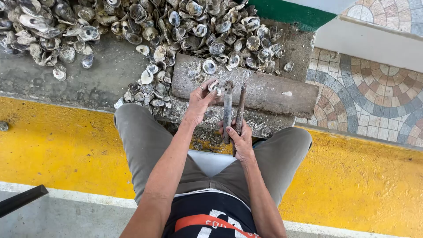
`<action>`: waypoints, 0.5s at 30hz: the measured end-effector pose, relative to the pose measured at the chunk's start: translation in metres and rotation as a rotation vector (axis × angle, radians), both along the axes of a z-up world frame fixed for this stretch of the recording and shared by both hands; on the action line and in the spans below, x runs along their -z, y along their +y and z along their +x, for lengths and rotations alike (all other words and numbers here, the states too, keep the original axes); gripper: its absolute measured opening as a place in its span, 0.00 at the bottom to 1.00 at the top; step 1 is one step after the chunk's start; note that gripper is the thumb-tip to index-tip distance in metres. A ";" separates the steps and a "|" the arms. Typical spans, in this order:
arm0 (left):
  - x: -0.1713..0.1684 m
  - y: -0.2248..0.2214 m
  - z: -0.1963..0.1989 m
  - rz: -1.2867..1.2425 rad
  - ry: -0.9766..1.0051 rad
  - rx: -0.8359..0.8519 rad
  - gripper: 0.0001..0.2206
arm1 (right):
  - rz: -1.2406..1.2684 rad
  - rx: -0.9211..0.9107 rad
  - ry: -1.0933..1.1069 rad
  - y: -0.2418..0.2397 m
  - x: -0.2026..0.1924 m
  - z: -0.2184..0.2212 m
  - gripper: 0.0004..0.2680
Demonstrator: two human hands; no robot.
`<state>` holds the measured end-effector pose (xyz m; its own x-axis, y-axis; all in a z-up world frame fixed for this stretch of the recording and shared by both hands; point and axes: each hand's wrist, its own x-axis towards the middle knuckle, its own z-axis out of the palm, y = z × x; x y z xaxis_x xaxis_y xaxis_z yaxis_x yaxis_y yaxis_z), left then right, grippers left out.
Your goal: Manually shucking a pile of oysters using a metal pry tool.
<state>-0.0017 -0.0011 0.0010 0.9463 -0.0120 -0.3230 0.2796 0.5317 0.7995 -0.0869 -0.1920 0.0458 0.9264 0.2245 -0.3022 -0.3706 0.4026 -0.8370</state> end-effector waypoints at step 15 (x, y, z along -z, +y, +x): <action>-0.053 0.022 -0.023 -0.384 -0.170 -0.029 0.23 | 0.020 0.089 -0.055 -0.014 -0.011 -0.007 0.09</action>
<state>-0.0249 0.0211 0.0541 0.9875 -0.0741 -0.1389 0.1413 0.8057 0.5752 -0.0940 -0.2056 0.0572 0.9581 0.1461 -0.2462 -0.2860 0.4483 -0.8469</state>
